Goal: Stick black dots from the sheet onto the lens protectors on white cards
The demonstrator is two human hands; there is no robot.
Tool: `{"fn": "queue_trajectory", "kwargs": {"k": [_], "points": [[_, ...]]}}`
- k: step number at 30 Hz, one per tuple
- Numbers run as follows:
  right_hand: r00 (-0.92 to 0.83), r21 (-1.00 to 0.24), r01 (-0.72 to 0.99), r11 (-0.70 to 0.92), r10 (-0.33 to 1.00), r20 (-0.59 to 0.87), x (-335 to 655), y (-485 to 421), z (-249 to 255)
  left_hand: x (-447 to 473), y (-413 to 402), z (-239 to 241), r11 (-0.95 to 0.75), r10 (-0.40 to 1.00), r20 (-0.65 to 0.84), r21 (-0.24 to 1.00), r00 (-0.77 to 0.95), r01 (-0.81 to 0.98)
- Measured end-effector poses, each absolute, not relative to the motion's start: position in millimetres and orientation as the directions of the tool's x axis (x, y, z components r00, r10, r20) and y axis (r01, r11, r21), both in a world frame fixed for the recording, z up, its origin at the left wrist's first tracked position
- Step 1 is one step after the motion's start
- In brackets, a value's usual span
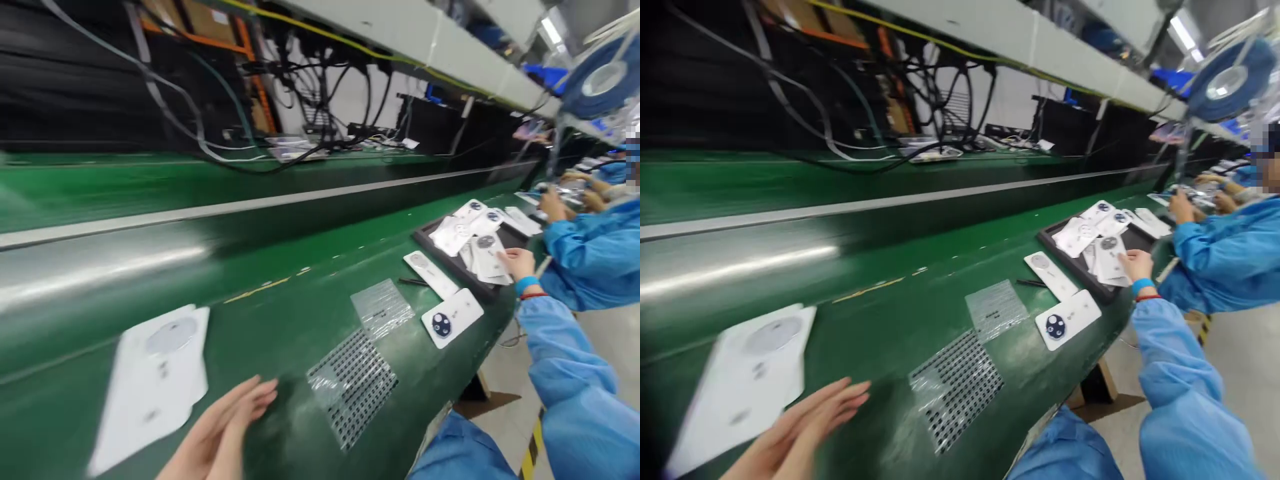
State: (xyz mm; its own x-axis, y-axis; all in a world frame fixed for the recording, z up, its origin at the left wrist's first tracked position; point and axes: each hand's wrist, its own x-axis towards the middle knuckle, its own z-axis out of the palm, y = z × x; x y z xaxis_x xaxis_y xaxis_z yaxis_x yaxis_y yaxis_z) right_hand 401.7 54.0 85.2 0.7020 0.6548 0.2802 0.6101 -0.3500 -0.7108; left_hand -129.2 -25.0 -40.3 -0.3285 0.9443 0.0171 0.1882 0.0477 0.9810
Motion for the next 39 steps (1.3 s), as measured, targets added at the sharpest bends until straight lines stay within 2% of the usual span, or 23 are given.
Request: {"fn": "queue_trajectory", "kwargs": {"k": [4, 6, 7, 8, 9, 10, 11, 12, 14, 16, 19, 25, 31, 34, 39], "points": [[0.595, -0.618, 0.732, -0.286, 0.710, 0.376, 381.3, 59.9, 65.4, -111.8, -22.0, -27.3, 0.165, 0.961, -0.114, 0.968, -0.253, 0.190], [0.396, -0.553, 0.826, -0.110, 0.811, 0.431, 327.9, 49.3, 46.1, -107.1, -18.4, -29.5, 0.200, 0.962, -0.149, 0.956, -0.231, 0.215], [0.260, -0.529, 0.848, 0.014, 0.860, 0.438, 292.7, 39.0, 34.4, -105.7, -17.0, -31.2, 0.209, 0.961, -0.156, 0.951, -0.227, 0.230], [-0.042, -0.463, 0.847, 0.261, 0.901, 0.432, 254.8, 26.5, 21.8, -104.7, -16.1, -32.5, 0.215, 0.961, -0.159, 0.945, -0.227, 0.245], [-0.346, -0.409, 0.764, 0.500, 0.851, 0.395, 217.3, 13.4, 9.1, -104.1, -16.0, -32.8, 0.218, 0.961, -0.161, 0.940, -0.225, 0.261], [-0.576, -0.364, 0.638, 0.678, 0.735, 0.359, 182.8, 1.4, -3.3, -103.6, -16.7, -31.9, 0.221, 0.962, -0.162, 0.934, -0.218, 0.280], [-0.699, -0.344, 0.544, 0.765, 0.640, 0.319, 153.7, -8.3, -14.5, -103.2, -18.2, -29.5, 0.223, 0.965, -0.166, 0.928, -0.205, 0.300], [-0.742, -0.343, 0.486, 0.804, 0.587, 0.324, 131.5, -14.9, -24.2, -102.5, -20.5, -25.8, 0.225, 0.968, -0.174, 0.920, -0.181, 0.320], [-0.736, -0.394, 0.431, 0.812, 0.569, 0.367, 107.8, -18.0, -37.8, -99.6, -26.9, -16.0, 0.230, 0.973, -0.208, 0.908, -0.099, 0.350], [-0.655, -0.491, 0.403, 0.772, 0.618, 0.435, 104.6, -12.4, -43.1, -94.0, -33.8, -6.4, 0.236, 0.968, -0.252, 0.909, 0.003, 0.344], [-0.566, -0.593, 0.338, 0.731, 0.661, 0.493, 110.5, -3.3, -39.1, -83.8, -40.6, 0.0, 0.259, 0.951, -0.293, 0.931, 0.102, 0.258], [-0.581, -0.655, 0.297, 0.695, 0.676, 0.453, 106.2, -5.0, -25.5, -75.3, -43.6, -9.8, 0.332, 0.940, -0.336, 0.941, 0.063, 0.066], [-0.495, -0.766, 0.250, 0.593, 0.758, 0.425, 99.5, -5.0, -19.1, -71.8, -48.1, -12.8, 0.328, 0.944, -0.329, 0.944, -0.001, -0.031], [-0.470, -0.725, 0.267, 0.635, 0.742, 0.478, 98.1, -6.4, -19.1, -68.5, -49.8, -10.7, 0.303, 0.952, -0.305, 0.952, -0.035, -0.047], [-0.576, -0.487, 0.352, 0.799, 0.595, 0.560, 102.0, -14.0, -26.3, -61.0, -54.4, -7.0, 0.272, 0.959, -0.272, 0.962, -0.078, -0.017]]}}
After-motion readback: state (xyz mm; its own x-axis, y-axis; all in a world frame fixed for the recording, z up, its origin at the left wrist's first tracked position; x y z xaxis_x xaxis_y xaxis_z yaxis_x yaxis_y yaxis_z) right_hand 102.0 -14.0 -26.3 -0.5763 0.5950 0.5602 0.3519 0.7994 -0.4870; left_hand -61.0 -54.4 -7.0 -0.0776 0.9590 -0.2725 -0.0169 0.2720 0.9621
